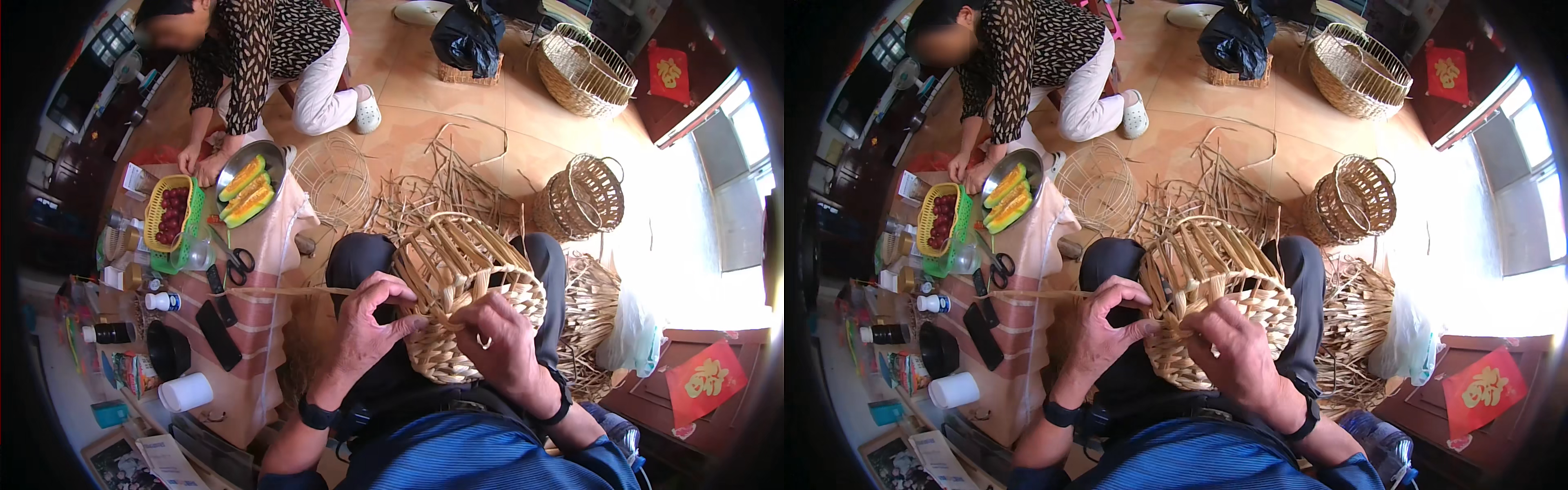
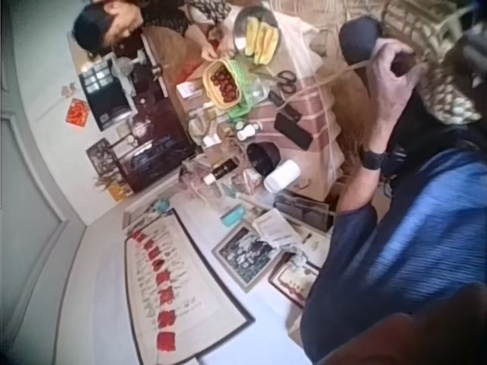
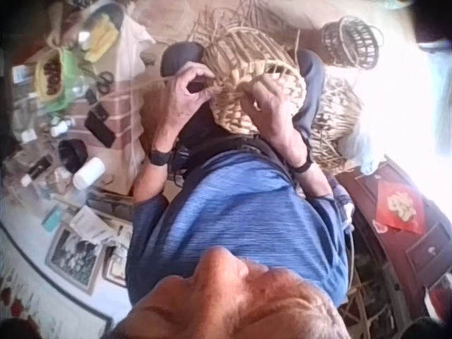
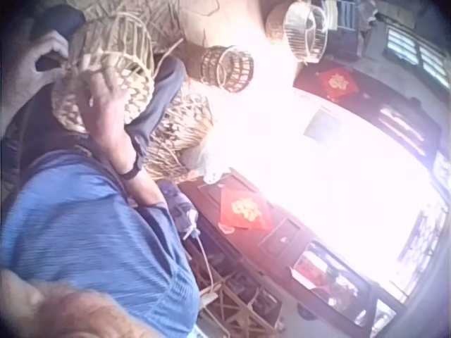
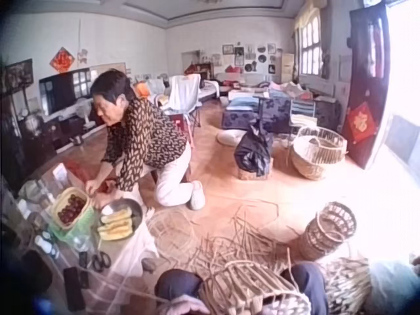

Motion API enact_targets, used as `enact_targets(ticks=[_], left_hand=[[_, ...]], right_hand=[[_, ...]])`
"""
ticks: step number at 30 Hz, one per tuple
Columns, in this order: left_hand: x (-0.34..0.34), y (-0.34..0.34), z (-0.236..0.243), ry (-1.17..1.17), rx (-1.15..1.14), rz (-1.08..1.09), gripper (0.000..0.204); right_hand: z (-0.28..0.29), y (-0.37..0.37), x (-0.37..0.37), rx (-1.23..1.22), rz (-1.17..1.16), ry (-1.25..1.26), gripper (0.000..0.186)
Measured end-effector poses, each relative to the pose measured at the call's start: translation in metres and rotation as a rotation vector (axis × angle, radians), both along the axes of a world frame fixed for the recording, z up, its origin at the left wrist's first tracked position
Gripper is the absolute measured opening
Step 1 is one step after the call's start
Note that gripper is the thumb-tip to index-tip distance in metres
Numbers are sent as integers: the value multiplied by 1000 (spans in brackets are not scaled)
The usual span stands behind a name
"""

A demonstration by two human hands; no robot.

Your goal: The recorder is weaving a basket from thin wooden or bamboo strips.

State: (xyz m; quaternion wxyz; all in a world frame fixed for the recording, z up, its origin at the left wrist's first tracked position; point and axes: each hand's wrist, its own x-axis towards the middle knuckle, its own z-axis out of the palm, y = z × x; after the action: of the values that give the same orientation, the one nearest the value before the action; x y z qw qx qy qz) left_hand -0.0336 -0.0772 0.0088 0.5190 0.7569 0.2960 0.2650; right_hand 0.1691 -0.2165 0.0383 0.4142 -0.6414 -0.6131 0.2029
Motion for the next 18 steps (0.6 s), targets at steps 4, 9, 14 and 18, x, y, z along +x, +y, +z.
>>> enact_targets(ticks=[4,9,14,18], left_hand=[[3,-5,-4,-61,19,78,31],[3,-11,-5,-36,-72,115,31],[8,-16,-1,-50,24,121,26],[11,-20,-4,-9,100,125,30]], right_hand=[[4,-7,2,-46,129,-292,26],[12,-2,18,-141,146,6,33],[-12,8,0,-90,54,-139,48],[-17,19,-2,24,9,-122,46]])
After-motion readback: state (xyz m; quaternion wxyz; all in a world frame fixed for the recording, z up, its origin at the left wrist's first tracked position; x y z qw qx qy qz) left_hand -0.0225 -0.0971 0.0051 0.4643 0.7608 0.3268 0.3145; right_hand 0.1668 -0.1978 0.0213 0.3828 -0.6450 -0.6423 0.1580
